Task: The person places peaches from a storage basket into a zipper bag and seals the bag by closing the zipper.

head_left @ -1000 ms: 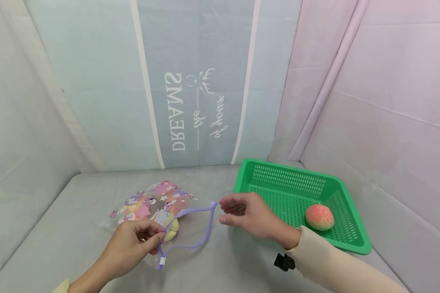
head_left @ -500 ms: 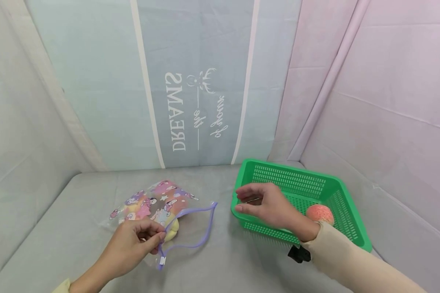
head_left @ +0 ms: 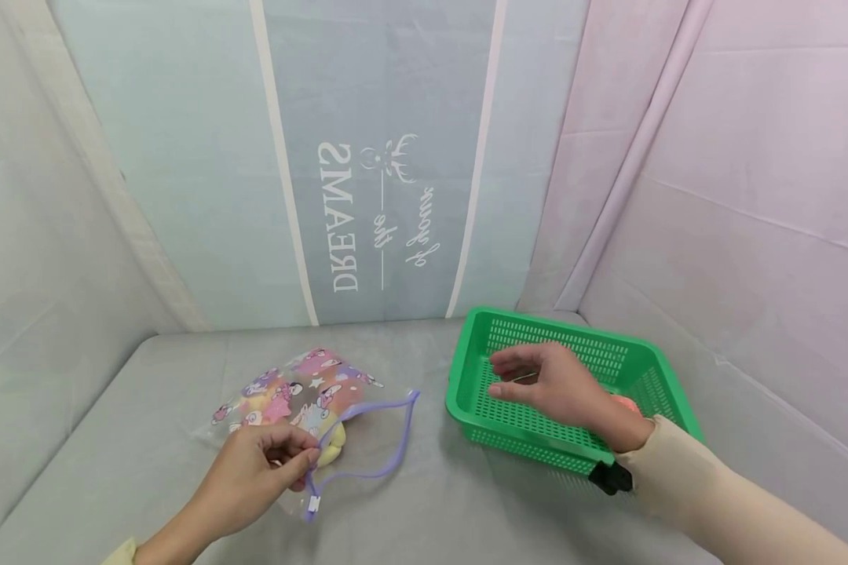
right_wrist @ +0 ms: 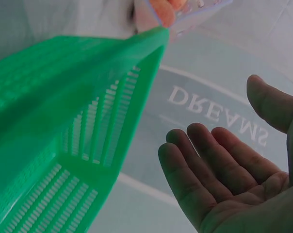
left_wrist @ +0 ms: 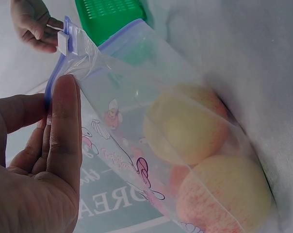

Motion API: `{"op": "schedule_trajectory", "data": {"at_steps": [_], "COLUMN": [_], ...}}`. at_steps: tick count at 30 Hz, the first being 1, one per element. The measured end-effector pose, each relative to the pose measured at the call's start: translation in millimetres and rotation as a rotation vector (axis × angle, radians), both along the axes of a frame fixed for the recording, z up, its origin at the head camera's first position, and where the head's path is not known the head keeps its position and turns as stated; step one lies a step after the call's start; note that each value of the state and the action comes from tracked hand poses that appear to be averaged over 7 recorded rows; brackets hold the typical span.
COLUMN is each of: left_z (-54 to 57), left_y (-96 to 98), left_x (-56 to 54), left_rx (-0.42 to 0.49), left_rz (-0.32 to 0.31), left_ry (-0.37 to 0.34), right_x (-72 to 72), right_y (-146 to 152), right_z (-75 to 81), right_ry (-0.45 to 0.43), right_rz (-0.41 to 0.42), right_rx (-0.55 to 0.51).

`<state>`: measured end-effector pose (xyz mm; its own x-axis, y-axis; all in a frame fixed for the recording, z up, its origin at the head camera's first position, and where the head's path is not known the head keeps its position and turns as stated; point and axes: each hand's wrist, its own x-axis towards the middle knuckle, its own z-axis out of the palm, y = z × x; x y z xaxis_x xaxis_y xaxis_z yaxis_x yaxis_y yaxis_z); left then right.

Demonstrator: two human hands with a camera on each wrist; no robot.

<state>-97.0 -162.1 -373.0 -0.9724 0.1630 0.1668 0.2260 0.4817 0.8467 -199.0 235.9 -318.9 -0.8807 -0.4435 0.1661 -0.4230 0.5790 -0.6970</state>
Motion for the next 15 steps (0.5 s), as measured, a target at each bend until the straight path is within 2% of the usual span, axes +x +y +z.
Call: {"op": "schedule_trajectory", "data": {"at_steps": [9,15], "left_z": [-1.0,-0.9], "left_y": [-0.7,-0.7], "left_x": [0.4,0.3], "left_rx": [-0.007,-0.014], "left_rz": [0.003,0.003], "left_ry": [0.009,0.013], "right_x": [-14.8,-28.9], "right_y": [31.9,58.5], "right_z": [3.9,5.0], "right_ry": [-0.006,-0.058], "right_rz": [-0.061,-0.104], "right_rx": [0.105,0.189]}}
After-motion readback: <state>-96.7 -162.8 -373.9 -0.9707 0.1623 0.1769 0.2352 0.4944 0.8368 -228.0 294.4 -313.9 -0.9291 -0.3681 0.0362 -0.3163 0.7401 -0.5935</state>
